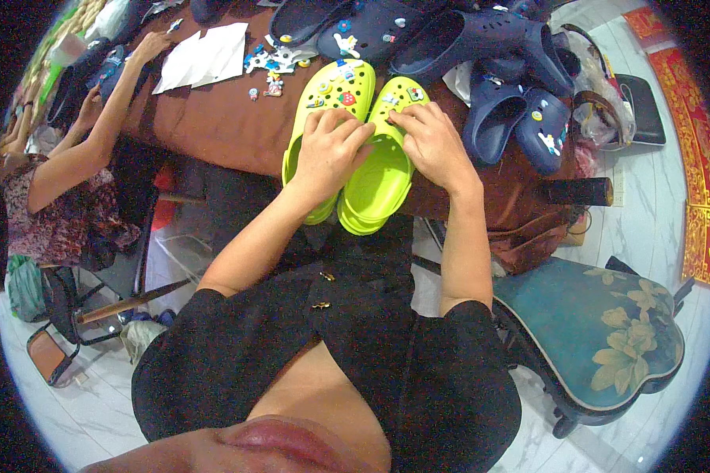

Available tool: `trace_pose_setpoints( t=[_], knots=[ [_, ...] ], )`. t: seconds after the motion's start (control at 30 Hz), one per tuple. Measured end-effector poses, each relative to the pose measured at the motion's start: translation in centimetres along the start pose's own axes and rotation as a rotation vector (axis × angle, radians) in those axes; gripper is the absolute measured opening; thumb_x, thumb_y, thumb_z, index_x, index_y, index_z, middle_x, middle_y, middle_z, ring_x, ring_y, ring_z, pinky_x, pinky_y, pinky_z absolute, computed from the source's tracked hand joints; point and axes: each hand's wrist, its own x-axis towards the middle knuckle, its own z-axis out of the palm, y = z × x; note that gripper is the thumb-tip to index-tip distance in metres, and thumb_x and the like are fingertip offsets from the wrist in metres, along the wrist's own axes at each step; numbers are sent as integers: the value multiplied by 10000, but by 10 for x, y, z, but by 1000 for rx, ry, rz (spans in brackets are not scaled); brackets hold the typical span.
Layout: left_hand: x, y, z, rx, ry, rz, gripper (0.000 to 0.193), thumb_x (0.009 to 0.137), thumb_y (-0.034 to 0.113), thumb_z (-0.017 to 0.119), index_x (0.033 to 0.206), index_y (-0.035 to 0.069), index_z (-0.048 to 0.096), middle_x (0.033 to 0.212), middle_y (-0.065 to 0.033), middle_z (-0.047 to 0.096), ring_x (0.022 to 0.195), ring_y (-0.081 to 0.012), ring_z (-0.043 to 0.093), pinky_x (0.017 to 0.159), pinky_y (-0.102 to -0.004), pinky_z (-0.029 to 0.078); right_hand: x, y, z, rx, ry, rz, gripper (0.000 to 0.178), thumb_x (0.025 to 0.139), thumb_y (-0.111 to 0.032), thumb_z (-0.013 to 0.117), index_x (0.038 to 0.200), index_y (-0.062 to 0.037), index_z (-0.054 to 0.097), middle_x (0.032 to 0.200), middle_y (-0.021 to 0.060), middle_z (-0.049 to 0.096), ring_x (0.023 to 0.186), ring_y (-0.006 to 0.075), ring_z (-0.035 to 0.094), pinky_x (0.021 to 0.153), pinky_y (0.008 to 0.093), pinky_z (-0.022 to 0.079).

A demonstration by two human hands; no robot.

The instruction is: Attaching decorative charms to the holes of rubber clogs.

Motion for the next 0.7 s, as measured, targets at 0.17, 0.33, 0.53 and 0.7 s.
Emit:
trace_pose_setpoints(
  t=[0.17,0.33,0.53,0.7],
  knots=[
    [1,0,0,3,-4,-4,361,694,223,783,1028,140,677,914,5,662,997,-210,589,907,-427,422,-8,-22,-5,-122,-100,101,630,749,-397,776,1252,-47,630,1194,146,576,1132,327,522,942,449,449],
    [0,0,1,-1,3,-9,348,692,222,783,1015,137,684,893,5,659,987,-210,590,898,-425,423,-4,-35,6,-253,-37,149,667,717,-417,803,1259,-68,631,1181,132,571,1135,311,520,902,439,449],
    [1,1,2,3,-7,-29,348,689,215,786,1014,138,688,897,7,662,990,-206,590,902,-427,420,-5,-30,11,-309,53,93,555,690,-280,819,1179,-67,663,1119,96,601,1077,279,548,868,417,455],
    [1,1,1,-9,1,-19,351,684,209,786,1014,139,688,893,9,659,991,-202,590,909,-425,416,-4,-24,23,-319,136,27,443,664,-132,790,1082,-38,677,1034,77,631,994,262,584,844,396,462]
  ],
)
